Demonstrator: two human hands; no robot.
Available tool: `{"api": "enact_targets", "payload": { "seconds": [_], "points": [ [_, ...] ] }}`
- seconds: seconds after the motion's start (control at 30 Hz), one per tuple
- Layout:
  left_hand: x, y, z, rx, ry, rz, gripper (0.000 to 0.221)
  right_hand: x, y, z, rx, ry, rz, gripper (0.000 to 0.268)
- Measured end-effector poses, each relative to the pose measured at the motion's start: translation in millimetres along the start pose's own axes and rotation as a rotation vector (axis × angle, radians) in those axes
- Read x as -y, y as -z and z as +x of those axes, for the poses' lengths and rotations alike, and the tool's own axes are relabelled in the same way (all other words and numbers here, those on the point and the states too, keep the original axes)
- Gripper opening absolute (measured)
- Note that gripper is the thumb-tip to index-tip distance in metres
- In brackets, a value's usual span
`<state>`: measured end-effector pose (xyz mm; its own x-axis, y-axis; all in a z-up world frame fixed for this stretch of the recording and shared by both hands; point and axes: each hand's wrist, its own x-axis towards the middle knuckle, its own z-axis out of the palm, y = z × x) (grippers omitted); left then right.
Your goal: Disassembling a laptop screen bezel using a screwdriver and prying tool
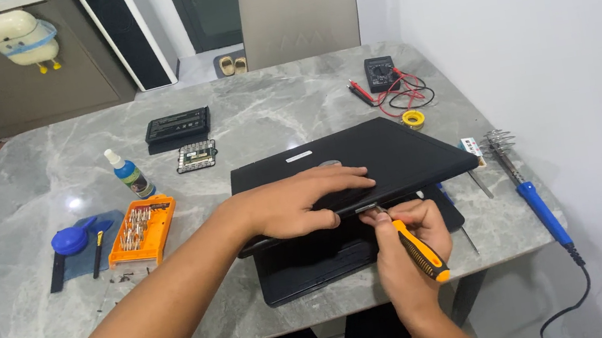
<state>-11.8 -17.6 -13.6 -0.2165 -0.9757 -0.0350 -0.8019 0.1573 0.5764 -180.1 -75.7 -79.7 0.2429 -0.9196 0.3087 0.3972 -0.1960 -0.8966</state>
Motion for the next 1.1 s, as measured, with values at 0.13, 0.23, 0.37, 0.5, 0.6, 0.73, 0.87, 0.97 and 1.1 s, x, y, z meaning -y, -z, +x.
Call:
{"api": "enact_targets", "payload": {
  "seconds": [0.13, 0.23, 0.37, 0.5, 0.6, 0.73, 0.87, 0.97, 1.1],
  "points": [
    [-1, -1, -1, 0.002, 0.008, 0.013, 0.066, 10, -3, 3, 0.016, 0.018, -0.059, 0.023],
    [13, -1, 4, -0.067, -0.177, 0.047, 0.06, -6, 2, 17, 0.013, -0.142, 0.102, 0.018],
    [3, 10, -3, -0.061, -0.023, 0.068, 0.052, -1, 7, 15, 0.055, -0.177, 0.201, 0.022],
    [-23, 18, -28, -0.125, 0.067, 0.094, 0.056, -3, 9, 12, 0.132, -0.039, 0.168, 0.018],
    [-33, 9, -60, -0.261, 0.076, 0.179, 0.052, -19, 17, 10, 0.162, -0.04, 0.196, 0.013],
    [-50, -30, -102, -0.889, 0.216, 0.118, 0.043, -27, 36, 5, 0.225, 0.075, 0.208, 0.012],
    [-27, -105, -98, -1.314, 0.248, -0.044, 0.046, -15, 47, 10, 0.164, 0.404, -0.144, 0.028],
    [-10, -137, -78, -1.616, 0.172, -0.249, 0.055, -22, 53, 21, 0.152, 0.649, -0.596, 0.024],
    [-14, -130, -53, -1.612, 0.183, -0.273, 0.05, -42, 49, 46, 0.201, 0.937, -0.791, 0.019]
  ]
}}
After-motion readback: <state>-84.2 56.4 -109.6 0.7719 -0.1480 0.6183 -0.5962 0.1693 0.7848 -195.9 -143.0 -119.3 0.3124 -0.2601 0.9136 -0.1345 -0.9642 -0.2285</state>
